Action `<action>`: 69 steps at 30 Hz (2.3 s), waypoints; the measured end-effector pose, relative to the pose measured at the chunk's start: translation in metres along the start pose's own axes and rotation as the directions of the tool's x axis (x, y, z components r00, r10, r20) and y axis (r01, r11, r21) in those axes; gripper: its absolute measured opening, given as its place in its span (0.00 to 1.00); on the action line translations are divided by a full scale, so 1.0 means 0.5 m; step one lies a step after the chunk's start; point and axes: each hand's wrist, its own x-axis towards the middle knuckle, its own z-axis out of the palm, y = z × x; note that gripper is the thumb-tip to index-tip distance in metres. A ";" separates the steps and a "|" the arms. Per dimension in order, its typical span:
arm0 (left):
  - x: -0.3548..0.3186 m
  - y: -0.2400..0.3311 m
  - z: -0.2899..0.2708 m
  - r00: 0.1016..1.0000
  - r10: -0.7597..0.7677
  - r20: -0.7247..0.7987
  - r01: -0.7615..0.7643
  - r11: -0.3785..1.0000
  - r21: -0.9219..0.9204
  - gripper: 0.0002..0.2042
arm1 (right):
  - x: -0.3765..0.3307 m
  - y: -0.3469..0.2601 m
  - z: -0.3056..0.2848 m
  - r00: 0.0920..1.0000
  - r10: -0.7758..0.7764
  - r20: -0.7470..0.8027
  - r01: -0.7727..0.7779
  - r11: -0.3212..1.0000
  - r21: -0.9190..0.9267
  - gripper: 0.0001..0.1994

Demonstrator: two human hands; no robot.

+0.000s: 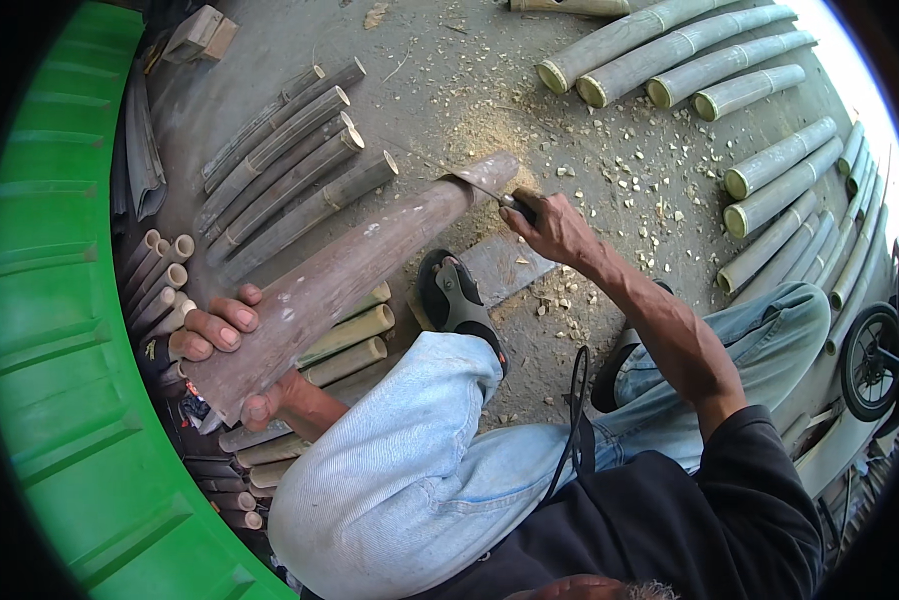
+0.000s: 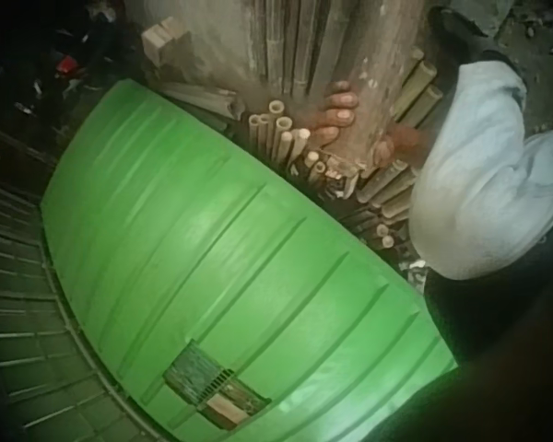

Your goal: The person is shaving and cutting bamboo stalks using a large knife.

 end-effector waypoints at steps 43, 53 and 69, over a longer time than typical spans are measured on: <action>-0.013 -0.032 0.028 0.983 -0.062 -0.174 0.089 0.985 0.148 0.32 | 0.035 -0.071 0.065 0.998 0.031 -0.047 -0.033 0.998 -0.051 0.11; -0.008 -0.033 0.053 0.968 -0.071 -0.242 0.119 0.974 0.192 0.31 | 0.004 -0.047 0.062 0.999 -0.009 -0.033 0.007 0.997 -0.071 0.08; -0.021 -0.032 0.074 0.928 -0.048 -0.368 0.108 0.984 0.144 0.32 | 0.014 -0.033 0.088 0.997 -0.021 -0.073 0.015 0.996 -0.083 0.10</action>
